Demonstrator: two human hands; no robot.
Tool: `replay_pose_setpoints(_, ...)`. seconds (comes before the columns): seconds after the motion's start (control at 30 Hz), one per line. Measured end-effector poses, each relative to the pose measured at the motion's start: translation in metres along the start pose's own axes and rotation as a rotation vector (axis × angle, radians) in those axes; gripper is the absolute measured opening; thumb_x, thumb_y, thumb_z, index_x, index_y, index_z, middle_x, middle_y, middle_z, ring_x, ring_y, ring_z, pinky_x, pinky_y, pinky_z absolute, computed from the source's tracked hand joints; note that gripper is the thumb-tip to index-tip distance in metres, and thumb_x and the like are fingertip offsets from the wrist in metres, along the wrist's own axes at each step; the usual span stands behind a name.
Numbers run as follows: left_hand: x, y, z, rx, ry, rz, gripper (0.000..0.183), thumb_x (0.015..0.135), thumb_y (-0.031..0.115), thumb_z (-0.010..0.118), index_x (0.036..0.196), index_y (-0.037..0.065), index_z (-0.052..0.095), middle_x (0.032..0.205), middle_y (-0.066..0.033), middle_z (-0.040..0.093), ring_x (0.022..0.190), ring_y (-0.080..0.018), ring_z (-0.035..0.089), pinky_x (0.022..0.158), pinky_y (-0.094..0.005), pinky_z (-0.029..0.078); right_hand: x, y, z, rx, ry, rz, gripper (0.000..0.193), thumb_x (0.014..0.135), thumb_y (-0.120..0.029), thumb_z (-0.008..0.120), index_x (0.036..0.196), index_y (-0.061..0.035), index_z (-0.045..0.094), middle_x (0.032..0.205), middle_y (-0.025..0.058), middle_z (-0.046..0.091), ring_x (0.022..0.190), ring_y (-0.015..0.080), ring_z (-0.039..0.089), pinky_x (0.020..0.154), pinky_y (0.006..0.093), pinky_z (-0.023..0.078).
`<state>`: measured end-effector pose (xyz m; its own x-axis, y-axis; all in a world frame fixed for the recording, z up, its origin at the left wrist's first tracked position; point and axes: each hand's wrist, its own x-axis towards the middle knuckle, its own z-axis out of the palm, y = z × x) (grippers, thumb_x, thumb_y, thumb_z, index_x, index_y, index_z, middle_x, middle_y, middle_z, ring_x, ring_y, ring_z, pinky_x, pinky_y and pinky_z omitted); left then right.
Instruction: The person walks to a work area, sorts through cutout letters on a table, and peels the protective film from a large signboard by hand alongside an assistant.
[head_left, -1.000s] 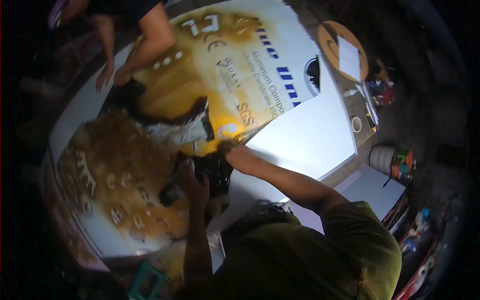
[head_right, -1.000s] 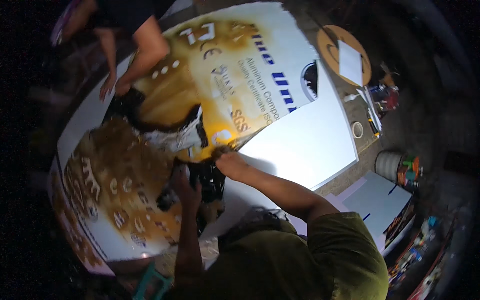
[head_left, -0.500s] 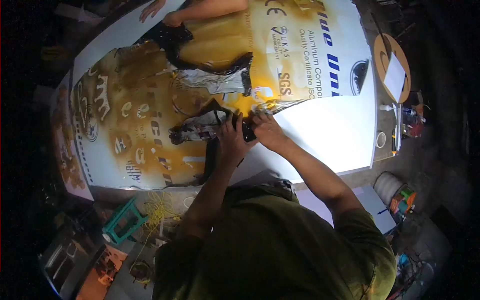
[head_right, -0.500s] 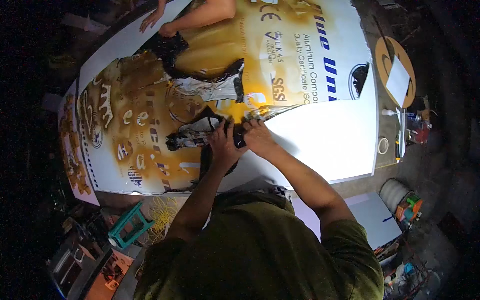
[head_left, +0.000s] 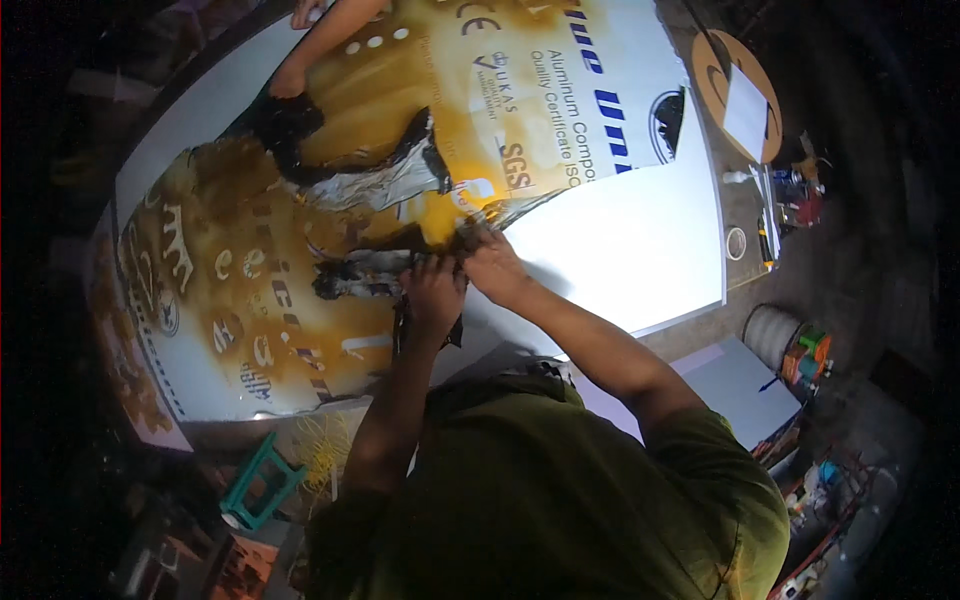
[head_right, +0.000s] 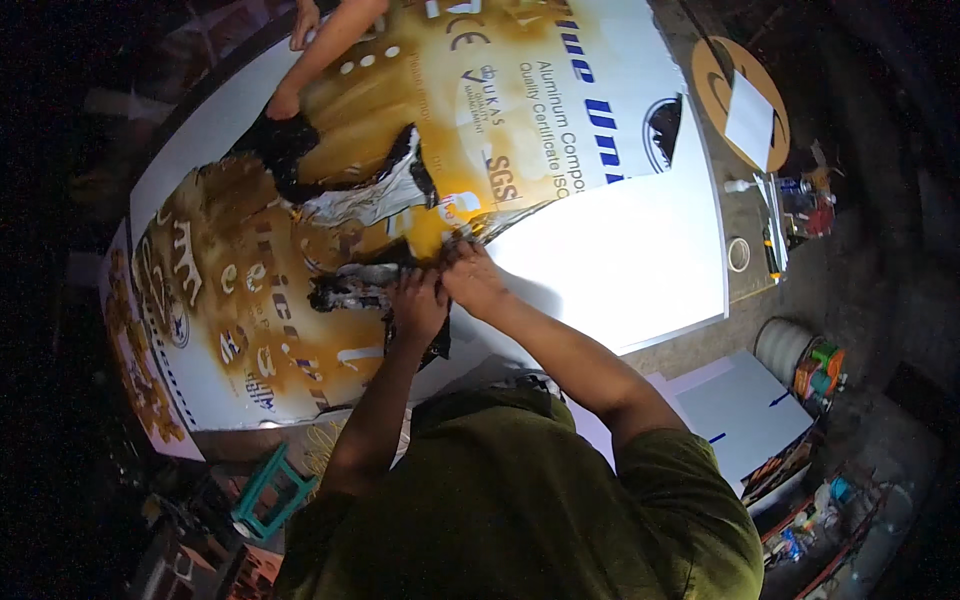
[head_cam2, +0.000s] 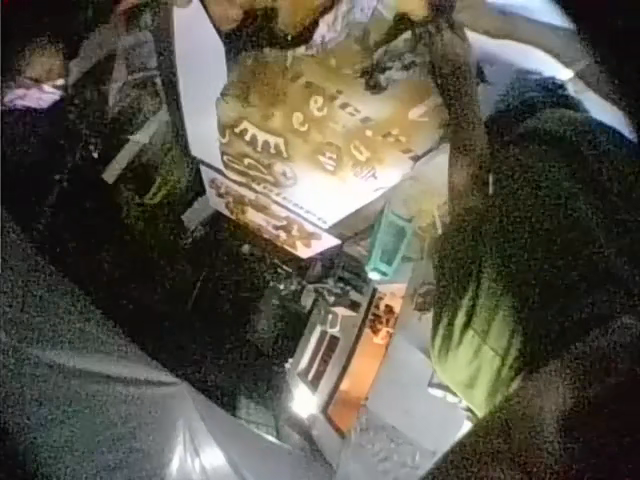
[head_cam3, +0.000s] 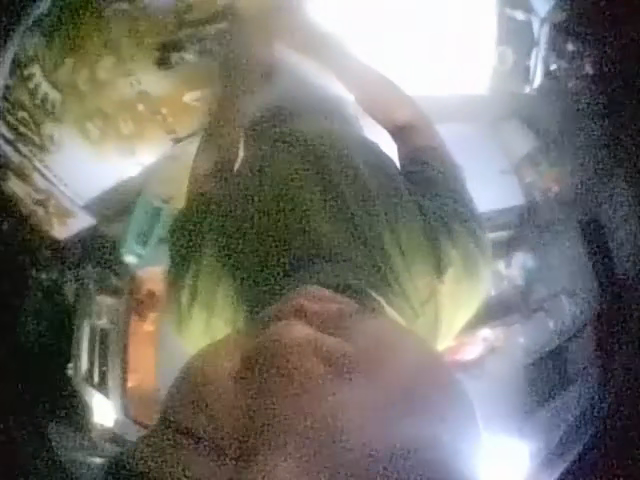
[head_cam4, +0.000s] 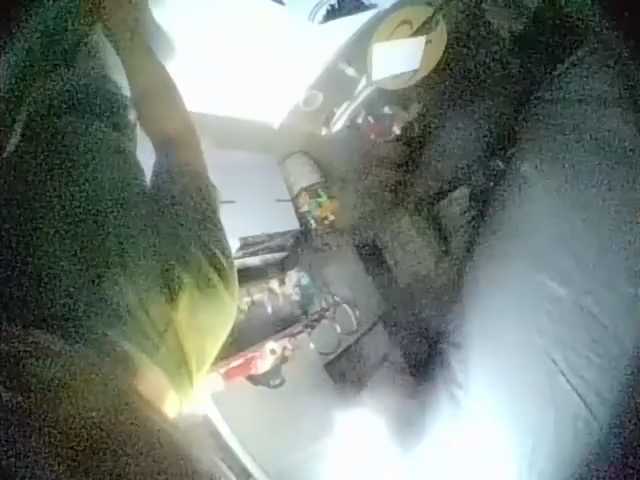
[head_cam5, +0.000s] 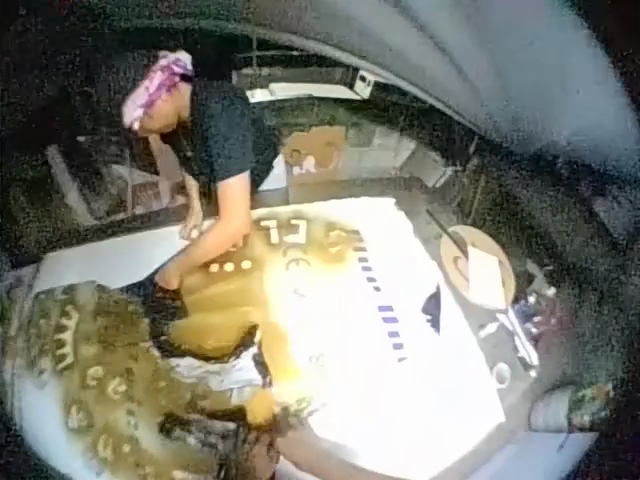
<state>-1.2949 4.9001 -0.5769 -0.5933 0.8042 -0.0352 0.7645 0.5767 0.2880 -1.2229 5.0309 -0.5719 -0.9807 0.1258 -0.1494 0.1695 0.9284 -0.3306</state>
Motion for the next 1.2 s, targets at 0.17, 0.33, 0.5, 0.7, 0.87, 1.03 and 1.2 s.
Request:
replay_pose_setpoints(0.17,0.008,-0.012,0.003,0.015,-0.026,-0.012,0.025,0.082,0.024,0.061,0.106,0.015,0.063,0.1,-0.0107,0.059,0.102,-0.0334,0.054,0.087,-0.0522,0.037,0.013,0.009,-0.005,0.064,0.31,0.075,0.036,0.079,-0.019,0.059,0.111,-0.0039,0.063,0.119,0.0147,0.057,0.12,0.0339,0.044,0.101,0.0451,0.035)
replay_pose_setpoints(0.33,0.013,-0.015,0.0,-0.046,-0.098,-0.211,0.035,0.082,0.024,0.067,0.115,0.015,0.059,0.117,-0.0096,0.055,0.111,-0.0301,0.051,0.088,-0.052,0.036,0.004,0.128,-0.018,0.368,0.325,0.55,0.027,0.079,-0.028,0.067,0.094,-0.006,0.065,0.103,0.0176,0.062,0.097,0.0342,0.058,0.085,0.0418,0.045)
replay_pose_setpoints(0.5,0.026,-0.008,-0.012,-0.19,-0.061,-0.378,0.057,0.072,0.022,0.076,0.123,0.01,0.053,0.121,-0.0134,0.055,0.116,-0.0324,0.048,0.093,-0.0497,0.037,-0.062,0.294,-0.066,0.157,0.591,1.166,0.045,0.076,-0.042,0.071,0.09,-0.0006,0.061,0.083,0.0195,0.066,0.083,0.0351,0.065,0.072,0.0434,0.051)
replay_pose_setpoints(0.7,0.038,-0.008,-0.018,-0.158,-0.004,-0.439,0.058,0.067,0.004,0.076,0.121,0.013,0.055,0.119,-0.0146,0.053,0.114,-0.0329,0.047,0.096,-0.0437,0.034,-0.085,0.375,-0.082,0.164,0.399,1.467,0.073,0.071,-0.054,0.072,0.112,0.0025,0.051,0.104,0.0189,0.063,0.1,0.0343,0.061,0.086,0.0412,0.049)
replay_pose_setpoints(0.87,0.067,0.052,-0.036,0.023,0.035,-0.027,0.063,0.071,0.01,0.068,0.13,0.017,0.048,0.134,-0.0132,0.043,0.125,-0.0338,0.039,0.1,-0.0506,0.027,-0.076,0.395,-0.098,0.342,0.039,1.406,0.069,0.073,-0.057,0.07,0.116,-0.0039,0.056,0.108,0.013,0.066,0.103,0.026,0.063,0.087,0.0375,0.049)
replay_pose_setpoints(1.03,0.09,0.076,-0.005,0.109,-0.246,-0.031,0.094,0.065,0.034,0.08,0.144,0.02,0.031,0.15,-0.0181,0.022,0.136,-0.0383,0.026,0.11,-0.0561,0.012,-0.08,0.417,-0.086,0.278,0.046,1.283,0.037,0.086,-0.036,0.058,0.11,-0.0077,0.062,0.104,0.0164,0.066,0.1,0.0301,0.064,0.086,0.0401,0.05)
replay_pose_setpoints(1.2,0.1,0.054,0.024,0.136,-0.39,0.002,0.111,0.056,0.044,0.084,0.146,0.014,0.026,0.151,-0.0239,0.015,0.138,-0.04,0.022,0.11,-0.0573,0.01,-0.083,0.423,-0.078,0.214,0.132,1.136,0.031,0.088,-0.019,0.045,0.108,-0.0049,0.063,0.099,0.0234,0.065,0.094,0.037,0.063,0.083,0.044,0.05)
